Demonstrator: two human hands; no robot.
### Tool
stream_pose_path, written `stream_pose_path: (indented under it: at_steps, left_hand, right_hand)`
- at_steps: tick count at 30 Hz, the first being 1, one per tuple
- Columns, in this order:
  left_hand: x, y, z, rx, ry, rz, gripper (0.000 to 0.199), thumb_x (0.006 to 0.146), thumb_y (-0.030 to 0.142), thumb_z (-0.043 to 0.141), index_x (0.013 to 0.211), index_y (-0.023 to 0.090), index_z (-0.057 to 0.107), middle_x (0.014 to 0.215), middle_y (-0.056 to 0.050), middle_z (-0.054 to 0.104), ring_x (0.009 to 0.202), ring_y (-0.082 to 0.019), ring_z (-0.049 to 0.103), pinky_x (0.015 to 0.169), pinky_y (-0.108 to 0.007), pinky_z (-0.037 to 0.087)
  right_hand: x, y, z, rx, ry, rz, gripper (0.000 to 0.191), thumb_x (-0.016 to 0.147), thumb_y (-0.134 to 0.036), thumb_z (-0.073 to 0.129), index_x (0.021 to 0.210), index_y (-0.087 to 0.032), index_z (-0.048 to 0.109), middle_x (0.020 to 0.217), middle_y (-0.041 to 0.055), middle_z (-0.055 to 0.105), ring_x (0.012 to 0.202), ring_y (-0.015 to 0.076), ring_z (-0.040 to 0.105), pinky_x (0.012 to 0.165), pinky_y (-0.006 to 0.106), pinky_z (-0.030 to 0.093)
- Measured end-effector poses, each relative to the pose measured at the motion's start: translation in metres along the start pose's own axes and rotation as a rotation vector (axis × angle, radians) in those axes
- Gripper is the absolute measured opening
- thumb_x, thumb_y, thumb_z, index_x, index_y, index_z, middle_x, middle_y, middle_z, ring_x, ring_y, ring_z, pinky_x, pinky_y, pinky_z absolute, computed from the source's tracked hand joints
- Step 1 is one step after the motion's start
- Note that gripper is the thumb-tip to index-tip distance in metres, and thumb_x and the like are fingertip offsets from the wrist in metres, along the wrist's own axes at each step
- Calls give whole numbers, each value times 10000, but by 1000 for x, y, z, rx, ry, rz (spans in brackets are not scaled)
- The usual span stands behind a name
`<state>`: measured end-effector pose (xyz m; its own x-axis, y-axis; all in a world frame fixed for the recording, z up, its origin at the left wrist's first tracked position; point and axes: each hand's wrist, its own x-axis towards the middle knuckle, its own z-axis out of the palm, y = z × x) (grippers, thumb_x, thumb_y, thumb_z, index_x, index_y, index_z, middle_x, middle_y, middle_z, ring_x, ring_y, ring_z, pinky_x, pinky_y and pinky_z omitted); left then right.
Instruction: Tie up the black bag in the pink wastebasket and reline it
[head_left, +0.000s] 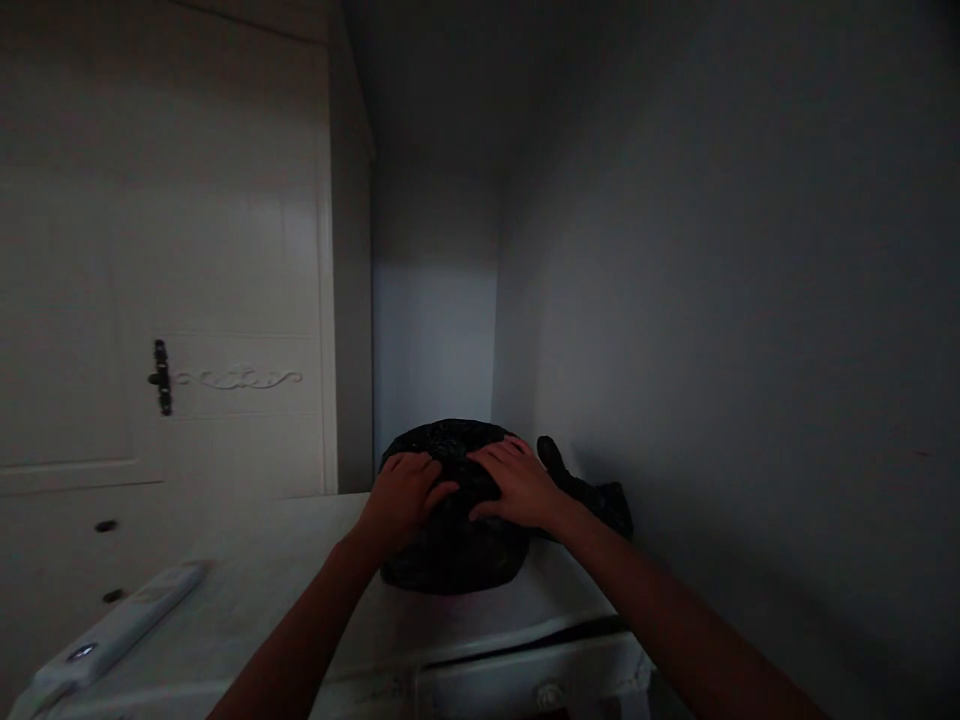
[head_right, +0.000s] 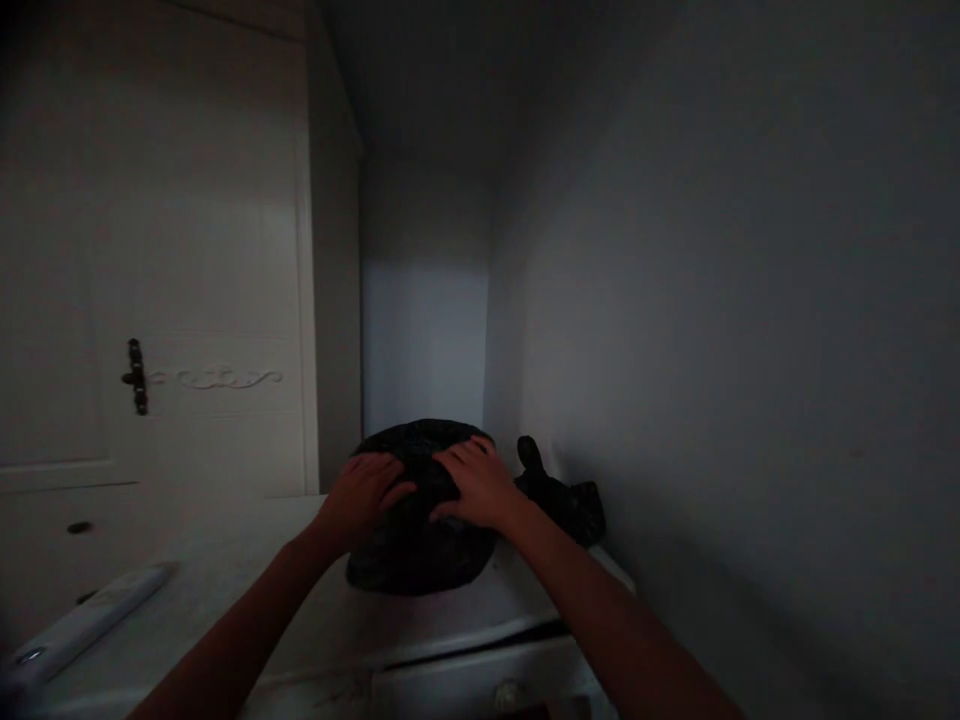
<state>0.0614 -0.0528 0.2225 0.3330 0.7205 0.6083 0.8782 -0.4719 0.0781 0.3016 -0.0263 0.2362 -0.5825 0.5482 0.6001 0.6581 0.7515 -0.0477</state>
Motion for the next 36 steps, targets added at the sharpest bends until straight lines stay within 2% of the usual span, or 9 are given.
stream_pose_path:
  at_steps: [2,5,7,9,12,15,19,27,36]
  left_hand:
    - [-9,-14,19,-127,227,-54,529,1020,577,398,1346,233,632,1380,-130,649,1402,-311,483,1238,-519,257]
    - [-40,-37,67,-342,553,-293,637,1045,564,233,1513,197,463,1531,-157,526,1501,-283,389,1265,-508,250]
    - [-66,-50,103,-419,566,-513,710,1025,604,230,1552,157,391,1572,-190,477,1506,-306,391,1261,-534,268]
    - [-90,-62,132,-452,495,-660,777,993,647,260,1547,116,388,1602,-215,443,1534,-334,356,1280,-548,237]
    - [-110,-73,152,-590,269,-783,772,991,648,254,1520,113,428,1538,-219,535,1466,-336,478,1226,-517,359]
    - [-112,-75,149,-654,130,-784,721,997,648,254,1471,165,502,1429,-173,654,1362,-323,595,1161,-485,436]
    - [-110,-70,141,-640,74,-713,697,976,665,314,1388,175,588,1348,-148,713,1314,-322,632,1130,-475,454]
    - [-110,-64,138,-555,-12,-676,620,981,614,327,1224,180,697,1230,-149,769,1207,-327,694,1053,-446,494]
    - [-110,-65,137,-533,47,-650,584,1000,563,267,1010,197,723,1074,-154,800,1087,-325,733,947,-415,523]
  right_hand:
    - [-13,4,21,97,309,96,749,824,-609,749,1457,-259,553,1418,129,604,1375,327,494,1211,519,285]
    - [-43,12,70,245,770,421,572,998,-555,493,1456,-213,504,1438,165,535,1373,298,470,1179,507,346]
    - [-64,18,110,363,854,655,617,1014,-596,407,1440,-156,489,1414,202,528,1348,298,488,1161,484,373]
    - [-83,23,149,461,763,780,717,992,-666,372,1435,-115,490,1415,229,537,1355,309,499,1163,468,382]
    - [-100,24,186,564,540,801,733,984,-697,350,1399,-127,552,1418,214,599,1335,306,562,1133,429,424]
    - [-105,20,191,558,314,777,621,1008,-660,346,1221,-180,679,1225,162,737,1185,291,678,1013,370,492]
    - [-103,12,178,398,171,834,539,1030,-605,355,1042,-212,725,1040,132,790,1046,290,737,868,332,500]
    - [-102,14,176,299,128,889,453,1055,-408,348,976,-217,751,1000,115,799,969,261,743,799,304,463]
    - [-103,21,181,290,172,873,484,1054,-389,341,957,-216,783,973,113,801,950,246,734,814,293,475]
